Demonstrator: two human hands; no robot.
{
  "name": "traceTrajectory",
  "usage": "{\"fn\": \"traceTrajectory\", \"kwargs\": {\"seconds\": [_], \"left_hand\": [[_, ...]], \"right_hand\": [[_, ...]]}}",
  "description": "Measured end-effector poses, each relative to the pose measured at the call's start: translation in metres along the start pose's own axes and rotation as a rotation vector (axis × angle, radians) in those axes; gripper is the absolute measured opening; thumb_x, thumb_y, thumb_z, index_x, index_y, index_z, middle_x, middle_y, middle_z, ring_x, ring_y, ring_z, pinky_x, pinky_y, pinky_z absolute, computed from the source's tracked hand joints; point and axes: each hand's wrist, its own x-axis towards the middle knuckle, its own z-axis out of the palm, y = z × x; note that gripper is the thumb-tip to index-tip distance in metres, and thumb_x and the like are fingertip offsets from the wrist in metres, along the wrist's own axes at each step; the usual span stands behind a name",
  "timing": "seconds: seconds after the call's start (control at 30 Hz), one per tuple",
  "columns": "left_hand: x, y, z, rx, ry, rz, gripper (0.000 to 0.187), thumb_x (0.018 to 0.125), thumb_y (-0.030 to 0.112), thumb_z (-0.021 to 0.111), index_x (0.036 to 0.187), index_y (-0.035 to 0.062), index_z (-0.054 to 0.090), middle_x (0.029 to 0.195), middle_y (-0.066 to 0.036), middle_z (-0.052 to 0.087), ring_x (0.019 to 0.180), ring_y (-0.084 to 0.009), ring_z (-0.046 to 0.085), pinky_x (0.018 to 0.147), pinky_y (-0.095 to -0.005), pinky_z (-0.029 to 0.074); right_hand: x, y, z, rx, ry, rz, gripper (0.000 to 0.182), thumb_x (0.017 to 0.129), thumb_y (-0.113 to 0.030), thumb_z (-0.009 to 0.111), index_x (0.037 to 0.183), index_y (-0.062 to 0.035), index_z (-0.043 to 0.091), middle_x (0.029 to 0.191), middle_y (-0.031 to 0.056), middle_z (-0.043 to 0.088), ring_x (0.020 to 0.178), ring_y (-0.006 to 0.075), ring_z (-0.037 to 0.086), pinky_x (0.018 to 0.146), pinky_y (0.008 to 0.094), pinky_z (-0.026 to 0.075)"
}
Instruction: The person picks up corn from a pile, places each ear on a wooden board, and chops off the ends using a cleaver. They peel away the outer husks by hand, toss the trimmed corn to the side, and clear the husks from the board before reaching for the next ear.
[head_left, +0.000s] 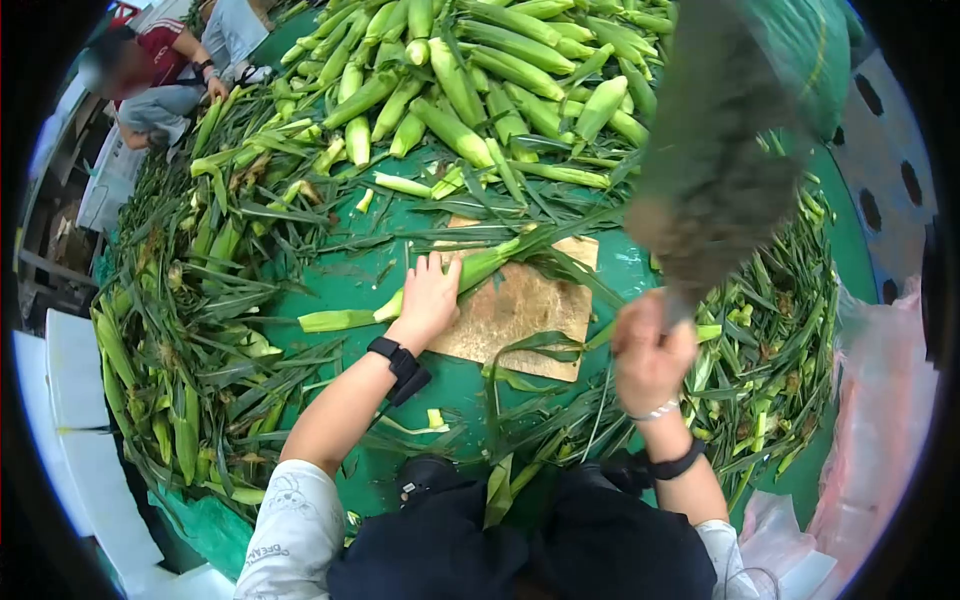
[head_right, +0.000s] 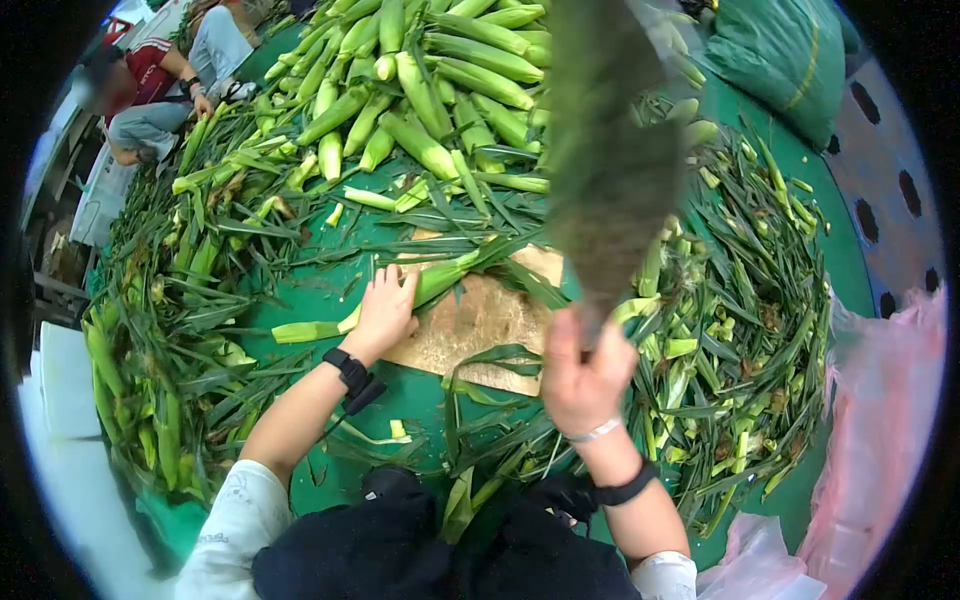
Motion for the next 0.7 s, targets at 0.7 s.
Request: {"fn": "traceTrajectory", "kwargs": {"seconds": [0.7], "left_hand": [[0.112, 0.005, -0.108, -1.665, 0.231, -0.087, 0.048, 0.082, 0.018, 0.069, 0.125, 0.0016, 0.054, 0.116, -0.013, 0.063, 0.086, -0.0160, 0.066, 0.074, -0.0277, 0.054]], "right_hand": [[-0.165, 0.119, -0.211, -0.884, 0.144, 1.216, 0.042, 0.095, -0.042, 0.053, 0.115, -0.0070, 0.065, 0.108, 0.0135, 0.066, 0.083, 0.0281, 0.059, 0.079, 0.0420, 0.046]]}}
